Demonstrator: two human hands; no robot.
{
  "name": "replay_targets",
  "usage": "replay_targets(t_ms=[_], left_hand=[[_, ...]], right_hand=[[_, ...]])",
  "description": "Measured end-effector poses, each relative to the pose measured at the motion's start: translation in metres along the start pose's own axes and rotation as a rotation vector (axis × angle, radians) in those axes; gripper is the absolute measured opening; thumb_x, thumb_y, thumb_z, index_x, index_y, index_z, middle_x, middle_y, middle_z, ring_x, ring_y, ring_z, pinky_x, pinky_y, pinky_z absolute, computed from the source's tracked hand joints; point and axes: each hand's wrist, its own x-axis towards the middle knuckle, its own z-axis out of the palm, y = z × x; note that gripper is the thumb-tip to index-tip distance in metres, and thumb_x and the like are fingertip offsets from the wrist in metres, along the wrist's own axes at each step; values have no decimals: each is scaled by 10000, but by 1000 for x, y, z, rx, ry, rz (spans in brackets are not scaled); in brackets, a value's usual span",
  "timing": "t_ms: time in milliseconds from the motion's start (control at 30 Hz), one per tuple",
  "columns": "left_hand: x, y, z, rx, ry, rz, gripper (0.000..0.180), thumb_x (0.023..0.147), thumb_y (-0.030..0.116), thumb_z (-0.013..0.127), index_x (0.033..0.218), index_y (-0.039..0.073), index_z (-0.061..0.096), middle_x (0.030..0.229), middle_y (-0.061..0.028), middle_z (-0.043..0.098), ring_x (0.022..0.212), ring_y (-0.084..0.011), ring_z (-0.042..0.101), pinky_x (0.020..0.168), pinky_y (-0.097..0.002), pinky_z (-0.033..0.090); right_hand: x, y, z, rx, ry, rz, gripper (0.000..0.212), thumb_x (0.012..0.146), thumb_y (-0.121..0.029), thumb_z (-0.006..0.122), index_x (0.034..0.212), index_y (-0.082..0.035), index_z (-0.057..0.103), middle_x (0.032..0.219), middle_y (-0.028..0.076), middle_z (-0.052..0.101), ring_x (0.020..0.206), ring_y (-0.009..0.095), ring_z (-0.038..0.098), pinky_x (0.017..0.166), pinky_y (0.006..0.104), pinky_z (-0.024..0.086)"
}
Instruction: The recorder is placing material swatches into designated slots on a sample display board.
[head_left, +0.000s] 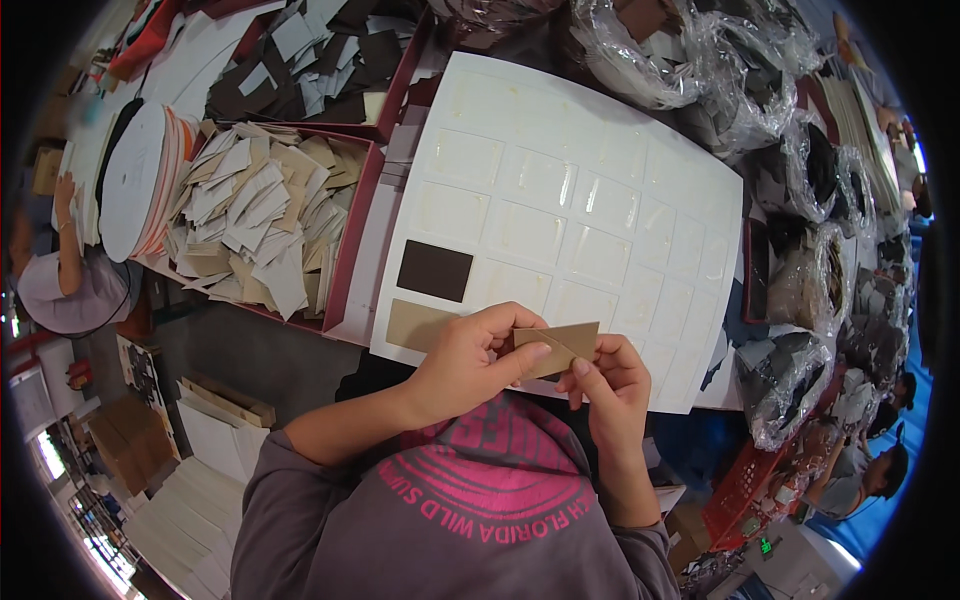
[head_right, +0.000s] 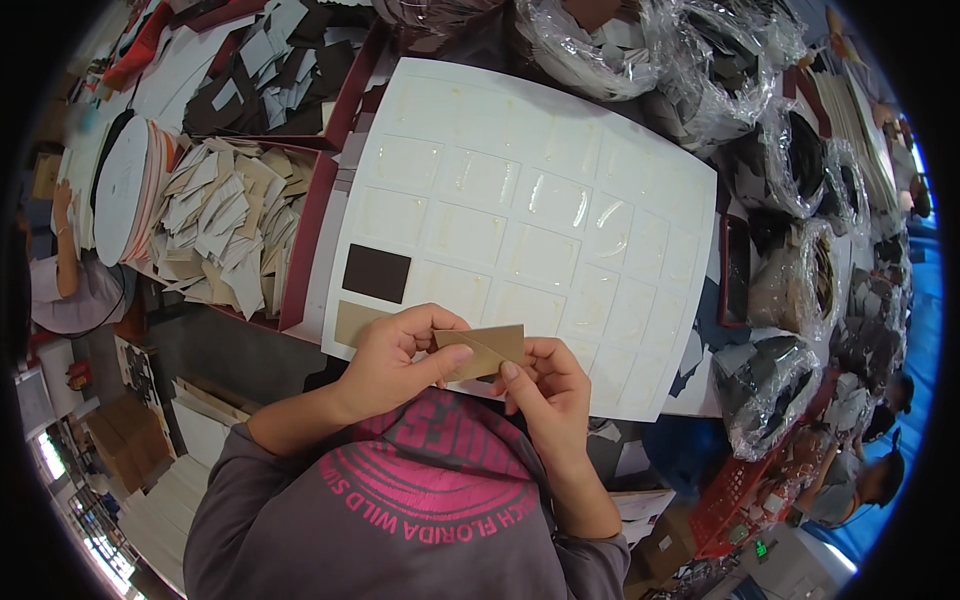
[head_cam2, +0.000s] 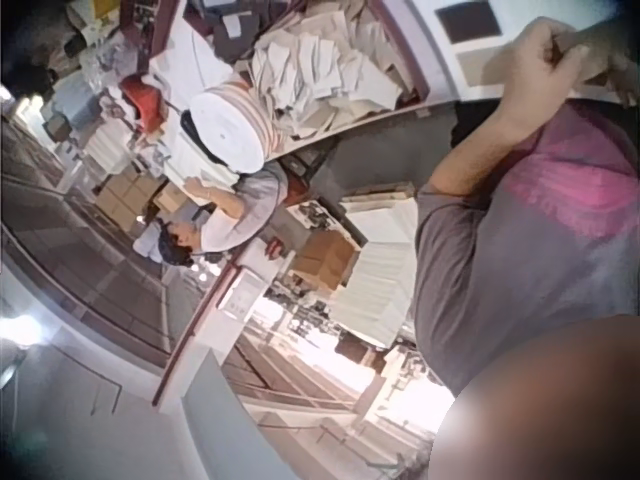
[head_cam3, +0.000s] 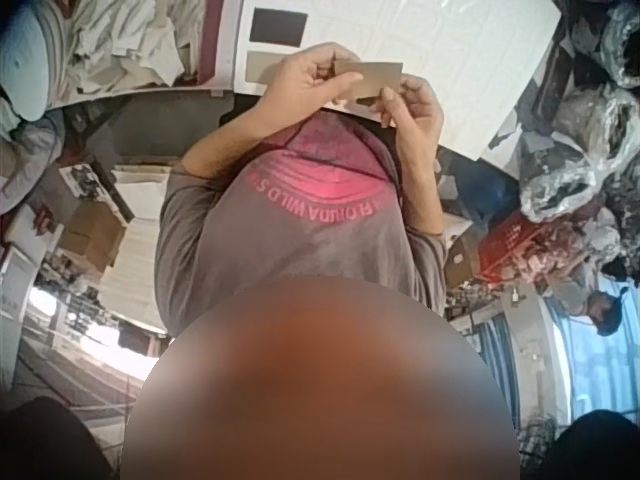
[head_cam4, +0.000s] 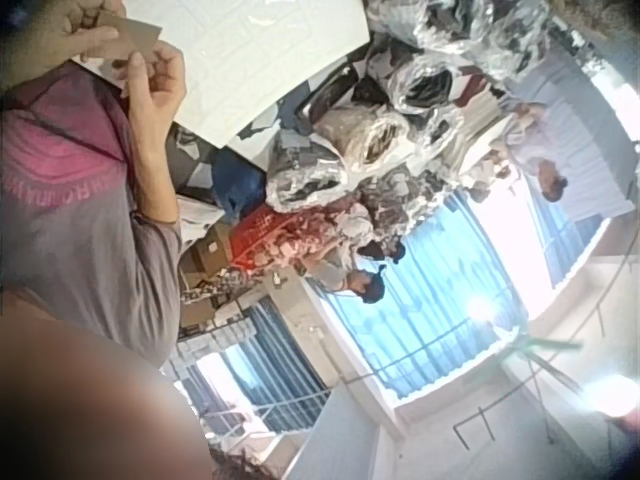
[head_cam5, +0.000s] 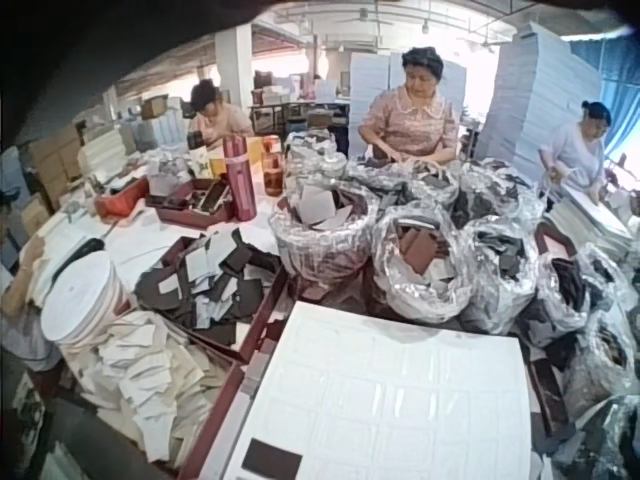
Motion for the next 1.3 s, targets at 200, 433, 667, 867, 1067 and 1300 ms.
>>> replay_targets(t_ms=[200,433,667,867,1067,1300], left_hand=[[0,-7,6,241,25,80,161,839,96,634,973,17,592,729,-26,576,611,-98,548,529,-241,434],[4,-25,-7,888,178,620,210,756,118,676,945,44,621,870,-51,594,793,-214,562,680,-331,425],[3,-23,2,1136,94,650,340,737,236,701,1023,67,627,1094,-41,606,984,-201,541,858,-418,317],[14,-23,12,1363,6,620,693,707,553,626,1199,69,558,1340,-26,469,1244,-211,395,977,-547,145],[11,-33,21,1525,30,468,803,691,676,524,1236,86,541,1411,-38,383,1338,-255,256,1015,-616,54],[11,-34,33,1652,77,431,845,707,701,474,1235,44,540,1400,-52,401,1327,-250,285,1007,-627,50]], right_hand=[[4,-9,-20,-328,232,-84,115,835,-55,655,905,27,615,715,41,614,541,84,554,462,181,381],[27,-1,-33,-307,364,-102,138,836,-70,654,908,31,594,694,44,597,505,74,532,426,172,360],[33,2,-32,-354,334,-95,148,851,-82,643,929,38,604,741,44,617,539,67,548,443,179,384],[33,3,-28,-446,369,-107,160,842,-77,653,937,43,608,740,43,621,563,59,542,466,190,413],[36,9,-27,-787,407,-331,234,807,-73,686,999,13,583,655,32,575,532,61,525,461,213,412],[39,9,-27,-916,408,-349,307,791,-28,692,1047,-1,525,628,9,520,515,38,451,461,184,363]])
